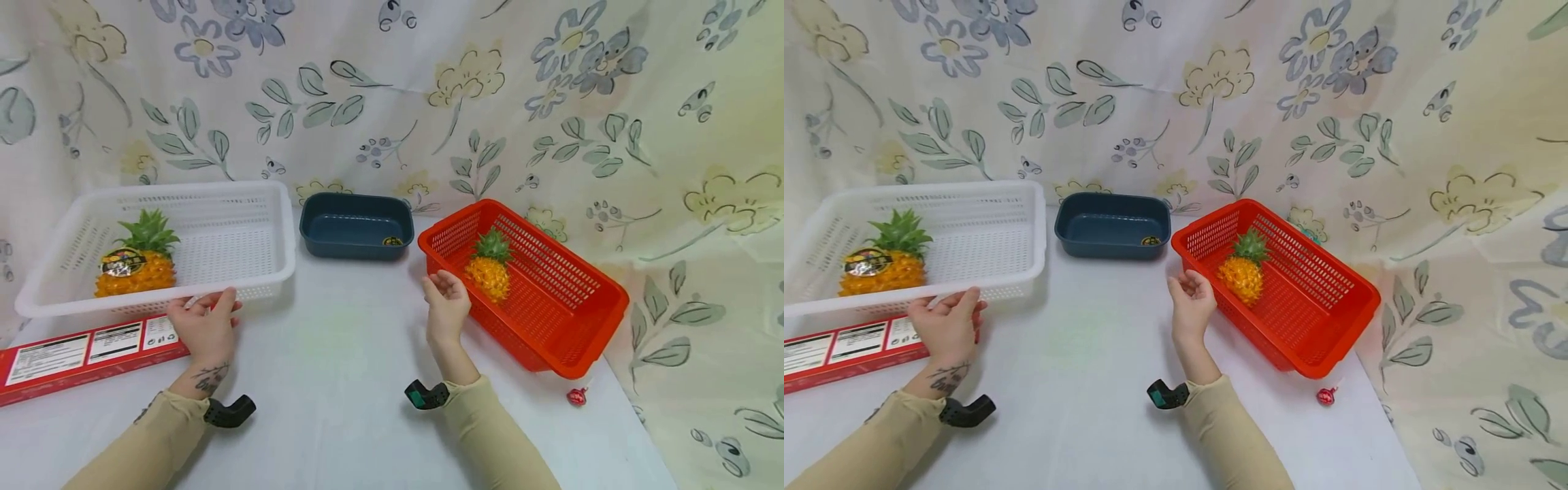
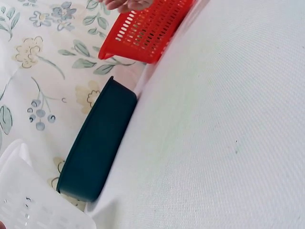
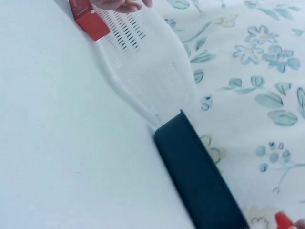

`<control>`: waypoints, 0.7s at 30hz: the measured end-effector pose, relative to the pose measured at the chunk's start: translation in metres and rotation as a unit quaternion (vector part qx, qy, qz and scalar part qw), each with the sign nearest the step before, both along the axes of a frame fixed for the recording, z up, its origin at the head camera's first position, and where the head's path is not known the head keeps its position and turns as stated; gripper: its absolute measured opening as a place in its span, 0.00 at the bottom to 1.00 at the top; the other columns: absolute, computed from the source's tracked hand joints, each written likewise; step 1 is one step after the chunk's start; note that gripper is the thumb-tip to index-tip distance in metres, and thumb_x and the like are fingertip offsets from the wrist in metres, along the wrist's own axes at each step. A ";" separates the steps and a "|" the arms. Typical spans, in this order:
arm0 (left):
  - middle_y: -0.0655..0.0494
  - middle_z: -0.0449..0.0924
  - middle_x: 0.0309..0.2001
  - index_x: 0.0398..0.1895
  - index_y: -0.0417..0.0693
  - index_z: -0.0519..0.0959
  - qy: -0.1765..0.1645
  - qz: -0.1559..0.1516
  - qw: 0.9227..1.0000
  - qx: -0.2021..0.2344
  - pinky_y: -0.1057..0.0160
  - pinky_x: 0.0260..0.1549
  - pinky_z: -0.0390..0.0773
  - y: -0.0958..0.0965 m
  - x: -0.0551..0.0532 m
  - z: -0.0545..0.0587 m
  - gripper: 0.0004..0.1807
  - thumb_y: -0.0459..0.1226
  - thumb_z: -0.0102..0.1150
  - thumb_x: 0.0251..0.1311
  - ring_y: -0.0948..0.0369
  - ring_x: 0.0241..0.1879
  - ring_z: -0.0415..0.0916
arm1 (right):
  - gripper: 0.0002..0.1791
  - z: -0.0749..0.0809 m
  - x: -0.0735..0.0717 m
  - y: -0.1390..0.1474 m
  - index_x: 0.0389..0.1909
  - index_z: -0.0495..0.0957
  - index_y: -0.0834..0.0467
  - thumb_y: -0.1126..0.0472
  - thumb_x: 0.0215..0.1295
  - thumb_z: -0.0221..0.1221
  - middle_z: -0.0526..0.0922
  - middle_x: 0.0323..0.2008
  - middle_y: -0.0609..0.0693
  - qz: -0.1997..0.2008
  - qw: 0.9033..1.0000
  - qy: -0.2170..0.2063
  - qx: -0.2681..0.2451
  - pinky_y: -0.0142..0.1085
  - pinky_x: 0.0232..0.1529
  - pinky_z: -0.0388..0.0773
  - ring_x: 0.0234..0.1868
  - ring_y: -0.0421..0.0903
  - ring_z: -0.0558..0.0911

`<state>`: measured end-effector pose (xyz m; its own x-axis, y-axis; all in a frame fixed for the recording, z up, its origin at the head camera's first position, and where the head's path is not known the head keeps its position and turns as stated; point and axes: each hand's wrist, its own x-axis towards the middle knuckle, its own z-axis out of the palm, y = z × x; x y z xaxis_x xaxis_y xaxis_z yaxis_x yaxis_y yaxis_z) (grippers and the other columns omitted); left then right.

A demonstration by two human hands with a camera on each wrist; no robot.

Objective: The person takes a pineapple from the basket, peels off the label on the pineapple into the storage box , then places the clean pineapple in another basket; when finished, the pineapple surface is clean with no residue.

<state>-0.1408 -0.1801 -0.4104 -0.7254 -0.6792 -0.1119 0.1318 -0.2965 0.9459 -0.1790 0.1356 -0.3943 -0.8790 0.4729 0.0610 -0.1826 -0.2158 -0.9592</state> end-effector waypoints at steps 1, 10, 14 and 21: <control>0.59 0.77 0.26 0.49 0.53 0.55 -0.004 -0.001 1.000 0.000 0.73 0.10 0.71 0.000 0.000 0.000 0.32 0.35 0.68 0.48 0.67 0.17 0.76 | 0.11 -0.004 -0.001 0.000 0.38 0.74 0.60 0.70 0.54 0.63 0.78 0.31 0.47 -0.013 1.000 -0.006 -0.007 0.25 0.27 0.74 0.30 0.40 0.76; 0.59 0.78 0.26 0.48 0.54 0.55 -0.015 -0.004 1.000 0.001 0.73 0.12 0.72 -0.001 0.000 0.000 0.32 0.37 0.69 0.48 0.67 0.18 0.77 | 0.11 -0.026 -0.009 0.003 0.38 0.75 0.60 0.67 0.54 0.64 0.77 0.29 0.45 -0.085 0.994 -0.051 -0.038 0.28 0.26 0.74 0.28 0.37 0.75; 0.59 0.78 0.25 0.48 0.54 0.55 -0.012 -0.003 1.000 0.002 0.73 0.11 0.72 -0.002 0.000 -0.001 0.32 0.37 0.68 0.48 0.67 0.18 0.77 | 0.13 -0.033 -0.012 0.007 0.40 0.75 0.64 0.67 0.54 0.64 0.76 0.28 0.45 -0.116 0.991 -0.042 -0.045 0.27 0.24 0.72 0.27 0.37 0.74; 0.59 0.78 0.26 0.48 0.54 0.55 -0.009 -0.007 1.000 0.007 0.72 0.11 0.72 -0.003 -0.001 -0.002 0.32 0.36 0.69 0.48 0.66 0.18 0.77 | 0.07 -0.037 -0.019 0.012 0.30 0.76 0.61 0.63 0.55 0.64 0.75 0.23 0.44 -0.158 0.984 -0.004 -0.083 0.28 0.26 0.71 0.23 0.38 0.71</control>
<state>-0.1414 -0.1829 -0.4120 -0.7329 -0.6668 -0.1351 0.1096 -0.3117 0.9438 -0.1981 0.1477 -0.4311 -0.6867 0.7254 -0.0471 -0.2577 -0.3035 -0.9173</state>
